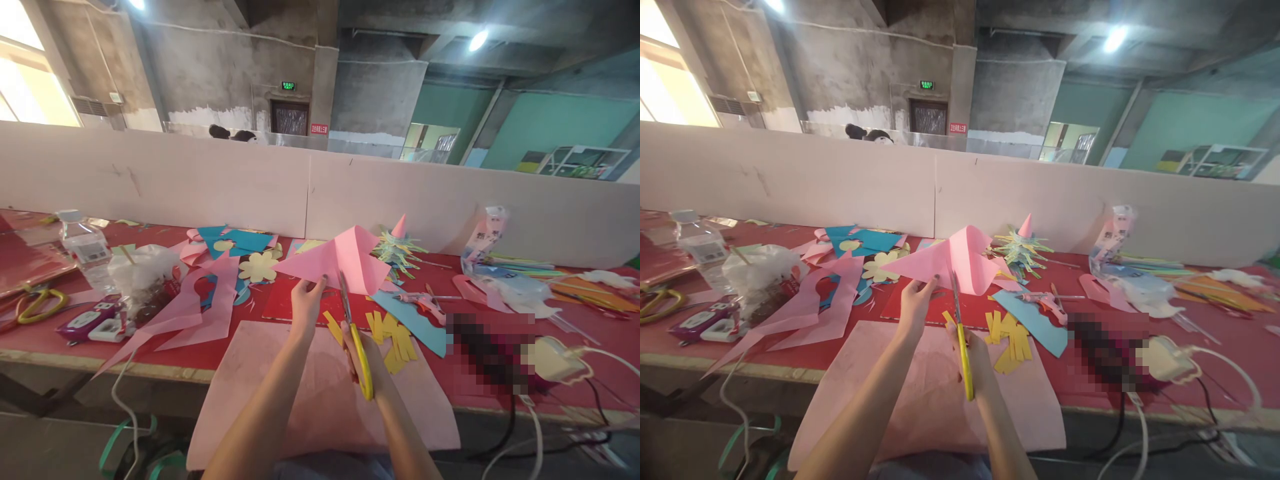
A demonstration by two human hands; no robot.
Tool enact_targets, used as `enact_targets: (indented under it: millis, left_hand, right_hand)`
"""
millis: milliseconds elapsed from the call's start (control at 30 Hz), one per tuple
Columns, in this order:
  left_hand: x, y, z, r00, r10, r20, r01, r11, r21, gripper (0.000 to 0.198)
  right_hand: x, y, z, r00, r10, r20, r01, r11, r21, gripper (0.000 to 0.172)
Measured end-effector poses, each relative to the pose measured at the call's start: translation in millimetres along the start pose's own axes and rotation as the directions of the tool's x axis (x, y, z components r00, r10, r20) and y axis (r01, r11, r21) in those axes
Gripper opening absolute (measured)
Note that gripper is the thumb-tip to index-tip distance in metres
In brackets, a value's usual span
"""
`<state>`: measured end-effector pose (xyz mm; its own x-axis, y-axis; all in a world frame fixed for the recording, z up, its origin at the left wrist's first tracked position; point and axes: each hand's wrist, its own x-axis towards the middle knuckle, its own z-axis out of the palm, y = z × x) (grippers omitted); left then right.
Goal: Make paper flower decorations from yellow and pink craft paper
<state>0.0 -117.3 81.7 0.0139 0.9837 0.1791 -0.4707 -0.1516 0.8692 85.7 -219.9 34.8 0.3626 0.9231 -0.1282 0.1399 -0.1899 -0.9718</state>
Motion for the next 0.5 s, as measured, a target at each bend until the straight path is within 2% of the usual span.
enact_targets:
  millis: [333, 433, 500]
  left_hand:
    - [-0.5, 1.1, 0.1, 1.000, 0.000, 0.008, 0.000, 1.000, -0.001, 0.027]
    - [0.1, 2.1, -0.2, 1.000, -0.009, 0.011, 0.009, 1.000, -0.003, 0.026]
    - [0.6, 2.7, -0.2, 1.000, -0.015, 0.006, 0.015, 1.000, 0.002, 0.024]
  right_hand:
    - [-5.4, -6.9, -0.9, 0.998, -0.061, -0.020, 0.060, 0.997, -0.045, 0.048]
    - [-4.1, -6.7, -1.3, 0.999, -0.051, -0.019, 0.051, 0.999, -0.013, 0.049]
    - [-1.6, -4.2, -2.0, 0.999, -0.039, 0.023, 0.038, 0.999, 0.038, 0.048]
